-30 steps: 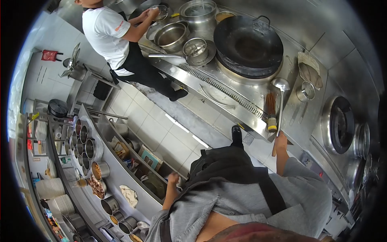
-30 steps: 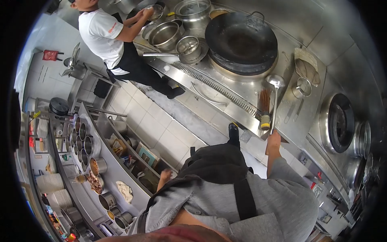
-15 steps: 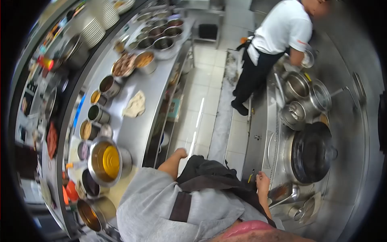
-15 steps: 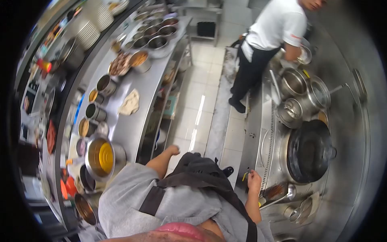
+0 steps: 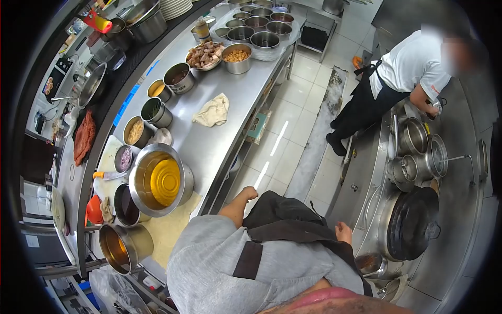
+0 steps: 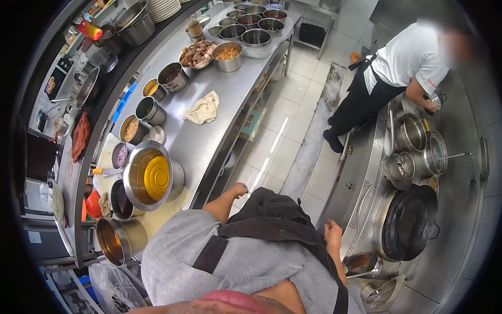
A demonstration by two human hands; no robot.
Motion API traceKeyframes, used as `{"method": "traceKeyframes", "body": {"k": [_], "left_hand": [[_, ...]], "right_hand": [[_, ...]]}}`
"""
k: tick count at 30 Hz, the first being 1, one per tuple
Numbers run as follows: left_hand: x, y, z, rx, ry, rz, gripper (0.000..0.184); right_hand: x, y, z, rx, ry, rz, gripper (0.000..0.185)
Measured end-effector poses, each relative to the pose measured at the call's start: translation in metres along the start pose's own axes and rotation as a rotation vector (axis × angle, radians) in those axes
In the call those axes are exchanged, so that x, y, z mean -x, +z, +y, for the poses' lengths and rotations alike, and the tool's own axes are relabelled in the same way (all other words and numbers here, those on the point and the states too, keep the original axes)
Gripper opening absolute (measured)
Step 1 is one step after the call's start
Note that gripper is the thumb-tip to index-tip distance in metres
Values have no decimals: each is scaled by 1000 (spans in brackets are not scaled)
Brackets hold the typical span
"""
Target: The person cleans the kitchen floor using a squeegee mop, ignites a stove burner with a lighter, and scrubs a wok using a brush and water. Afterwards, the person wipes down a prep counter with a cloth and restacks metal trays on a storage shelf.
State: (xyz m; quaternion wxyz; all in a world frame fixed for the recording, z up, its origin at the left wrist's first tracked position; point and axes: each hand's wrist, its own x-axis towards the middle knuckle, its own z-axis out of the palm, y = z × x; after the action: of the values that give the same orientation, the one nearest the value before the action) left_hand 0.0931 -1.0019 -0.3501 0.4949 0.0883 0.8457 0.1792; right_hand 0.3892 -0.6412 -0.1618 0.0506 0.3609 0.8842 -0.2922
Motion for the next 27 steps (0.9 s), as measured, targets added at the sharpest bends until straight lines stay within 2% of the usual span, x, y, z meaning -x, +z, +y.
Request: {"method": "traceKeyframes", "body": {"k": [3, 6, 7, 10, 12, 13, 14, 16, 17, 20, 22, 25, 27], "left_hand": [[45, -26, -1, -141, -133, 29, 31], [39, -22, -34, -186, -205, 67, 39], [29, -20, -43, -254, -203, 17, 40], [14, -14, -48, -158, -272, 30, 40], [11, -18, -28, -174, -226, 34, 37], [5, -18, -22, -209, -166, 63, 35], [0, -13, -15, -151, -153, 148, 34], [-2, -18, 6, -93, -116, 158, 33], [6, -21, 20, -72, -102, 173, 32], [-1, -13, 38, -75, -40, 227, 32], [3, -5, 40, -92, 6, 263, 32], [41, 4, 53, -235, 4, 39, 40], [28, 47, 19, -154, -15, -37, 46]], "right_hand": [[5, 7, 17, 43, 25, -5, 25], [15, -9, 1, -34, 102, -64, 25], [13, -7, 10, -28, 88, -76, 25], [7, -2, 38, 99, 49, -99, 24], [7, -7, 42, -147, 306, -150, 22], [9, -4, 40, -128, 436, -135, 21], [2, 5, 61, -108, 423, -160, 21], [-10, 40, 140, 118, 60, -151, 21], [-9, 40, 142, 121, 55, -171, 21], [-29, 40, 130, 122, 74, -257, 22], [-44, 32, 120, 147, -114, -273, 23], [-51, -6, 53, 82, -125, -218, 23], [-74, 6, 67, -34, -166, -153, 23]]}}
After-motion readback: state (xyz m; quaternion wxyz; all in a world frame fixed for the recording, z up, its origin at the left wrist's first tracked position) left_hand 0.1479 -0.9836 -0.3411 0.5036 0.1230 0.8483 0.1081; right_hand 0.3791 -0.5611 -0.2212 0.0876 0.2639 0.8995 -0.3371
